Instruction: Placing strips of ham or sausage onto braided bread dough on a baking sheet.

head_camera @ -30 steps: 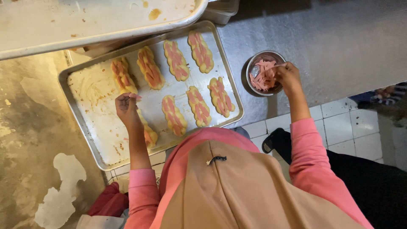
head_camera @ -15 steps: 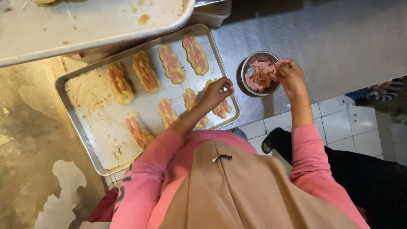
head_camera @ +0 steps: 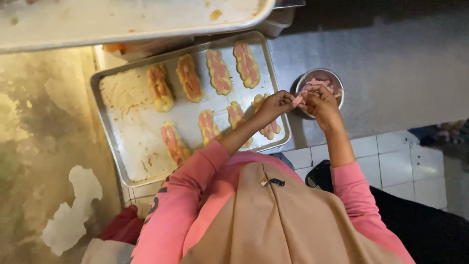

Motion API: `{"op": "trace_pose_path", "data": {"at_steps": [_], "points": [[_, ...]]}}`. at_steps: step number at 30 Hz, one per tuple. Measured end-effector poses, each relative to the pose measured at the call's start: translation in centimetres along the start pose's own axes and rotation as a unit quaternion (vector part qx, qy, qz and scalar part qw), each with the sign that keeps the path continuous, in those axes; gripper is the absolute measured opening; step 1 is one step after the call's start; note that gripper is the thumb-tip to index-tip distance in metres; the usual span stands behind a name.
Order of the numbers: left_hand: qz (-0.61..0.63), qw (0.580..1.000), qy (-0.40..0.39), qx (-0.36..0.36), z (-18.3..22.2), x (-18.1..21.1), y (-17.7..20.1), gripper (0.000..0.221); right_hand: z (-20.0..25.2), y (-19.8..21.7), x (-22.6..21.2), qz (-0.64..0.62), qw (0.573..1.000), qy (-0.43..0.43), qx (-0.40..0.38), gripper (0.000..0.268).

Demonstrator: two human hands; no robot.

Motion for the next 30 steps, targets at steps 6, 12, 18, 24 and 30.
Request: {"op": "trace_pose_path", "data": {"at_steps": [6,12,18,24,30], "points": [[-0.052,0.993,-0.025,0.103,8.1,3.9,10.2,0.025,0.6,-12.4,-1.3,0.116,0.984,0.020,-0.134,0.026],[-0.133,0.962,-0.078,0.227,16.1,8.5,21.5,0.016,0.6,-22.8,1.0,0.124,0.965,0.037,-0.229,0.026],[-0.260,0.877,-0.055,0.400,23.2,12.7,34.7,0.019,2.3,-28.5,2.4,0.125,0.956,0.039,-0.262,0.021],[-0.339,0.821,-0.023,0.459,23.9,16.8,38.6,0.021,2.9,-28.7,2.8,0.130,0.960,0.027,-0.245,0.021],[-0.394,0.782,-0.012,0.483,24.1,19.5,34.6,0.020,1.6,-25.7,4.9,0.126,0.971,0.002,-0.201,0.020]]}}
Point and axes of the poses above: each hand's wrist, its own z-axis away from the middle knuckle, its own y-axis out of the back of the hand, x = y × z, the point moved 10 cm from there along -z, towards the middle knuckle, and after that the axes turned 10 degrees about z, right-handed, at the moved point
